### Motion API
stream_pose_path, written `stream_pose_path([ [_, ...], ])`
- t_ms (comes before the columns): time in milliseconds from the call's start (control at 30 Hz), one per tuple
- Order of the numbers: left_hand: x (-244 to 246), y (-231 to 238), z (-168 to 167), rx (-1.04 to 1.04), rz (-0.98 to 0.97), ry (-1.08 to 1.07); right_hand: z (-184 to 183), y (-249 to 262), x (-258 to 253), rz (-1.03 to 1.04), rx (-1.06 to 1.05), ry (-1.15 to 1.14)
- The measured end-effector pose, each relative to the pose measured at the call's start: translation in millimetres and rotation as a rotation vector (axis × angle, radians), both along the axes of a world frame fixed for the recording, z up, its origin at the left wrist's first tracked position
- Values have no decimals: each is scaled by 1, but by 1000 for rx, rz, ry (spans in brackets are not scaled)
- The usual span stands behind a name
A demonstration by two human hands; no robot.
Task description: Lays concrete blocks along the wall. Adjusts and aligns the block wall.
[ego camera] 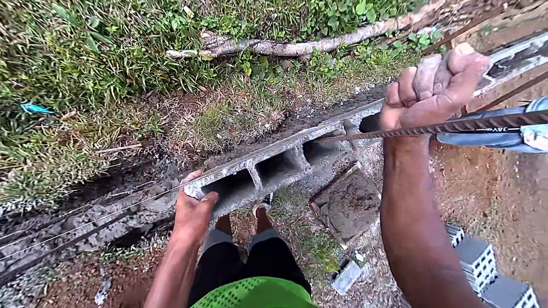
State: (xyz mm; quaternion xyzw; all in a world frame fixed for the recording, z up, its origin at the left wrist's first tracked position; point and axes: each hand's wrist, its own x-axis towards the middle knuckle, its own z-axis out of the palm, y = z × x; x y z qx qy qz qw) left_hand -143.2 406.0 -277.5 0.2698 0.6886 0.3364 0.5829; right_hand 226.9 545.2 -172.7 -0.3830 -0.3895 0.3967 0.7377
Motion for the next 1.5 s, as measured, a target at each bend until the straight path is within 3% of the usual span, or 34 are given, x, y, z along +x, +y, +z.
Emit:
stream_pose_path([
  [67, 0, -2, -1, -5, 1, 12, -64, 3, -2, 55, -107, -154],
  [133, 0, 0, -2, -1, 0, 25, -83, 2, 0, 94, -162, -230],
  [367, 0, -4, 0, -14, 11, 34, 10, 4, -4, 87, 4, -78],
  [400, 0, -3, 0, -16, 9, 38, 2, 3, -7, 72, 11, -82],
  [467, 0, -4, 2, -36, 8, 58, -61, 2, -12, 98, -70, -152],
  [533, 1, -4, 3, -55, 2, 71, -95, -1, -11, 136, -185, -215],
  [633, 1, -1, 4, -30, -1, 72, -74, 6, -4, 140, -154, -257],
  [833, 0, -5, 3, -32, -9, 74, 18, 4, 15, 36, 7, -85],
  [867, 0, -5, 3, -31, -14, 77, 11, 3, 11, 17, 22, -95],
  [967, -3, -7, 4, -34, -42, 90, -79, -2, -4, 29, -14, -290],
  [1000, -2, -3, 3, -21, -42, 95, -87, -3, -5, 31, -56, -339],
  [1167, -4, -3, 0, -36, -44, 104, -18, -4, 15, -106, -34, -325],
  [1267, -3, -3, 1, -21, -38, 76, -5, -20, 26, -164, -26, -284],
  [1433, 2, -3, 3, -2, -16, 49, 27, -25, 19, -40, 30, -16],
  [1500, 3, -3, 2, -1, -7, 59, 10, -14, 7, -108, 13, 24],
])
